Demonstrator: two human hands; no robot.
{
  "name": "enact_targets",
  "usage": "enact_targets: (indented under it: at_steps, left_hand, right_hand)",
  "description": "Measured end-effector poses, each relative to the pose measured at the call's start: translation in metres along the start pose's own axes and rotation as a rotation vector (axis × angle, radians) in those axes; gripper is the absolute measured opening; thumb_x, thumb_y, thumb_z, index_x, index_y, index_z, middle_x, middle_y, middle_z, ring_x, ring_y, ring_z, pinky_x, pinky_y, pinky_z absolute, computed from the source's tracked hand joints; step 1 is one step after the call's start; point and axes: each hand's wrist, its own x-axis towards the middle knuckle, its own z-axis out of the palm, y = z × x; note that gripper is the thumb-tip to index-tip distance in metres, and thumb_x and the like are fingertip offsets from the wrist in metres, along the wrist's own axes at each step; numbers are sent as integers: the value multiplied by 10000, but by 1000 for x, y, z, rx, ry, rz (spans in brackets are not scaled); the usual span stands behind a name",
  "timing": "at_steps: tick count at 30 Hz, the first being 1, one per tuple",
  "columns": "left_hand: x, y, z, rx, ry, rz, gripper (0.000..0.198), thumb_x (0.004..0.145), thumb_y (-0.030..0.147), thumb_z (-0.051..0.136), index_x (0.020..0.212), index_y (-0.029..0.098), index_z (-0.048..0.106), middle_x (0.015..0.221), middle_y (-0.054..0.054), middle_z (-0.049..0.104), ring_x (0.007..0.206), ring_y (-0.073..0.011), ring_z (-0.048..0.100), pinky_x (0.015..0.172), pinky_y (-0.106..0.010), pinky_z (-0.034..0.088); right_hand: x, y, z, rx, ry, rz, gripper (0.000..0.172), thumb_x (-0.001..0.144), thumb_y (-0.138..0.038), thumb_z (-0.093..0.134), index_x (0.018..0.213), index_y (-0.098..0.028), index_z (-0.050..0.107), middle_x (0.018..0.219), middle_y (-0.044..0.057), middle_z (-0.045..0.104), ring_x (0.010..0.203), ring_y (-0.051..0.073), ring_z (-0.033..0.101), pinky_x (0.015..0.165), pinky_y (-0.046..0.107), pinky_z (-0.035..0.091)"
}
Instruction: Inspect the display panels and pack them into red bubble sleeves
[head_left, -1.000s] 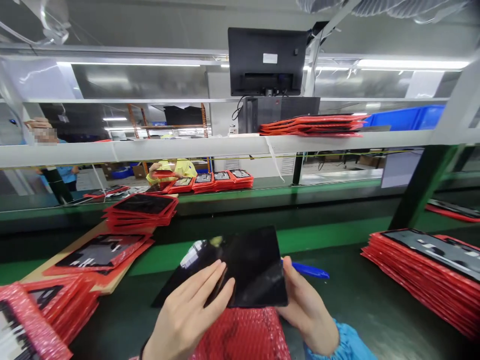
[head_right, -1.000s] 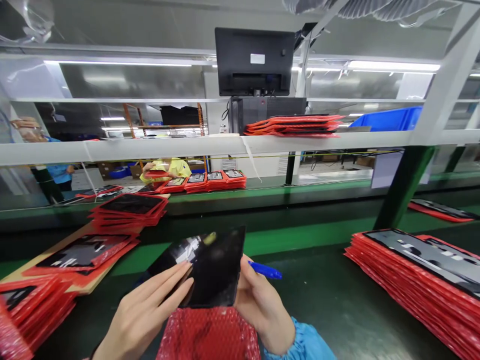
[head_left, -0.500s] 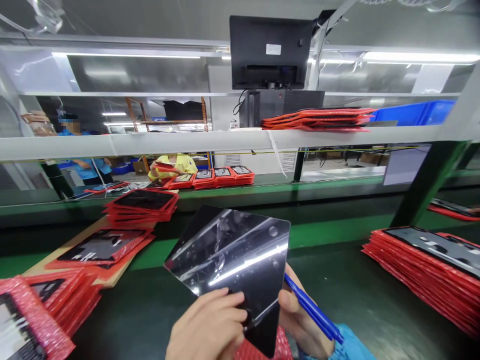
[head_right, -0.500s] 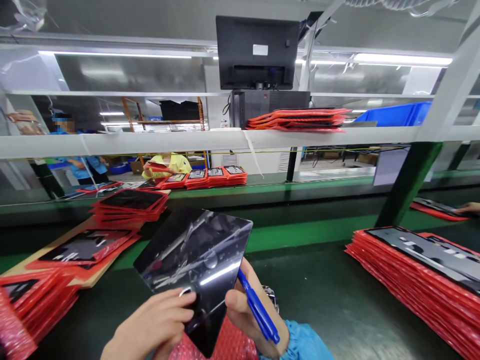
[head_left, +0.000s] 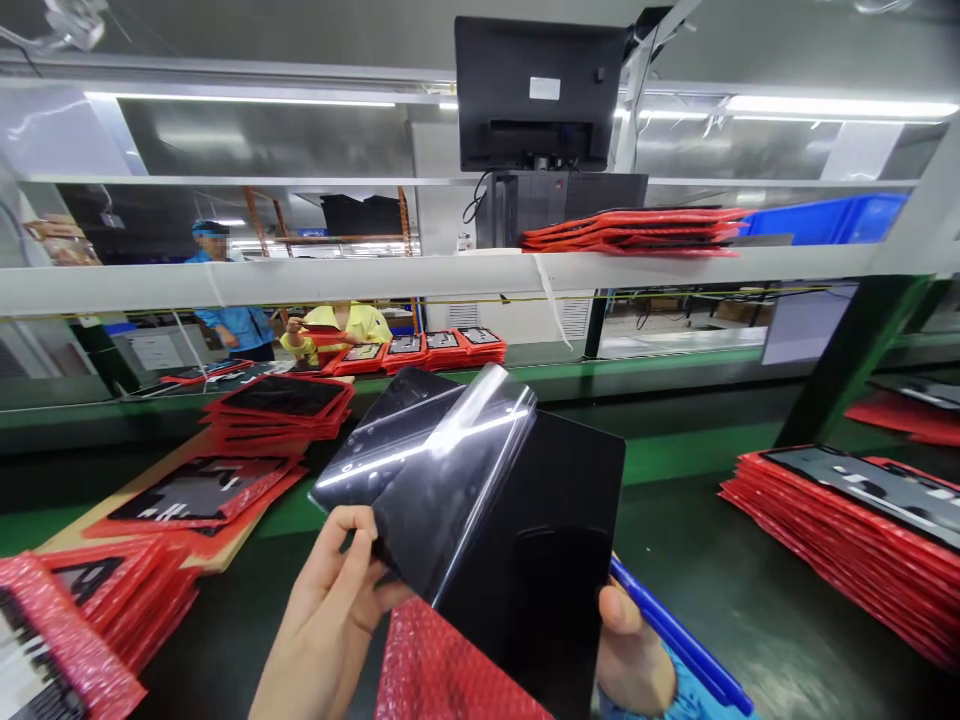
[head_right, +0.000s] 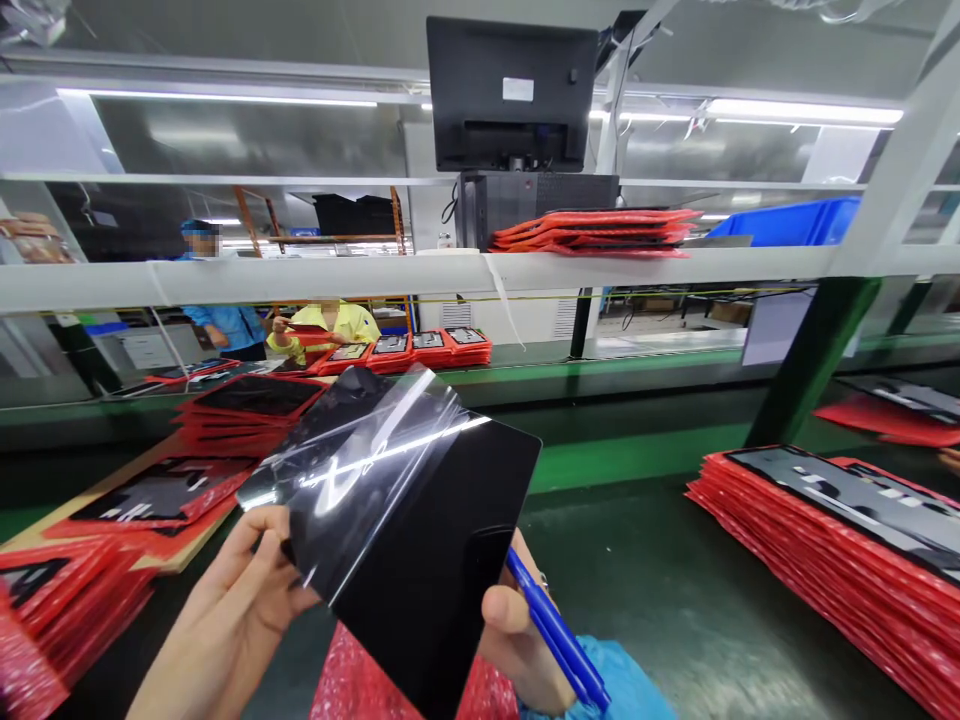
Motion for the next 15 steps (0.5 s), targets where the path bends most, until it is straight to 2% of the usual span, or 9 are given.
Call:
enact_targets:
  at_steps: [3,6,10,15]
  left_hand:
    - [3,-1,8,-317,175,-39,106,801,285,648,885,227,617,866,14,656,793,-114,641,676,-176,542]
    - [4,0,10,-446,360,-27,96,854,260,560,877,232,649,963,12,656,926,-133,625,770,-214,545]
    - [4,6,7,-433,413,75,74,844,277,592,847,245,658,932,40,663,944,-130,616,771,-207,537]
    - [3,14,11,-405,457,81,89,848,269,574,830,234,654,902,39,659,883,-129,623,690,-195,547]
  right_hand:
    - [8,3,19,78,-47,-6,369,628,-439,787,962,-342,664,901,4,710,944,282,658,893,437,491]
    - [12,1,40,189,-139,-30,378,658,-364,781,1011,-357,647,997,-17,693,1079,252,610,991,414,414]
    - [14,-4,58,176,-229,-20,545,629,-248,807,1129,-322,602,1116,17,660,1158,258,569,1026,411,374]
    - [14,-6,61,150,-350,22,700,579,-218,833,1204,-320,534,1234,47,598,1251,286,486,1045,428,343]
